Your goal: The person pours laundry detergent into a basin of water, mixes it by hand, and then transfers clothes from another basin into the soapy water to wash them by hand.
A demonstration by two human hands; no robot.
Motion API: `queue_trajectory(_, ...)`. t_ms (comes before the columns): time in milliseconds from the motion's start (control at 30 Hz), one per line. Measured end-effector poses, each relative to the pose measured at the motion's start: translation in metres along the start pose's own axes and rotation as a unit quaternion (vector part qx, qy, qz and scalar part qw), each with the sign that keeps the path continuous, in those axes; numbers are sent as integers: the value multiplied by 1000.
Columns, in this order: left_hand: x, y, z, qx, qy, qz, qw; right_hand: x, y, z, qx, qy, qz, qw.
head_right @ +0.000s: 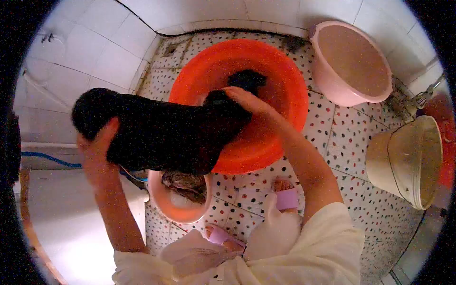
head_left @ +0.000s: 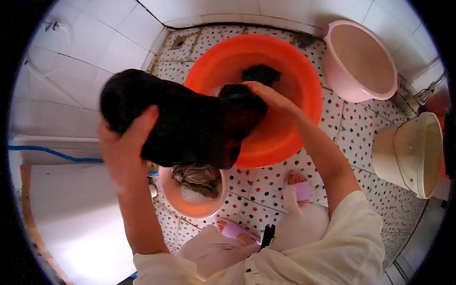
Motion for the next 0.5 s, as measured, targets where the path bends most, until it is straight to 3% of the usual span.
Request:
queue_trajectory(133,-16,-34,39,-54,92,67,992,-31,53,-41,-60,-89,-76,991)
queue_trajectory(167,-18,-40,50,-19,98,75,992,-17,69,-71,-231,64,-128,962)
queue_trajectory(233,-18,-47,65,14,105,82,991,6,107,-93,-389,211,-176,879)
queue_trajectory(300,-17,-58,70,45,81,134,987,18,132,-93,-422,287,-179,841)
queue_trajectory(333,-18,-61,72,30,86,150,985,16,138,-81,-422,286,-182,841)
queue_trajectory(400,-27,-68,67,44,71,130,988,11,163,-53,-288,167,-316,889)
queue_trajectory(500,-48,-90,50,85,35,104,990,20,171,-35,-217,235,-365,874)
Point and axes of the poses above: each hand's wrist, its own x-axis away from the middle knuckle, its own y-axis out of the palm, z = x × y, the point moved 6 cm from there along -x, towards the middle knuckle, and after that the axes turned 5 degrees about y, right-handed, at the moved point
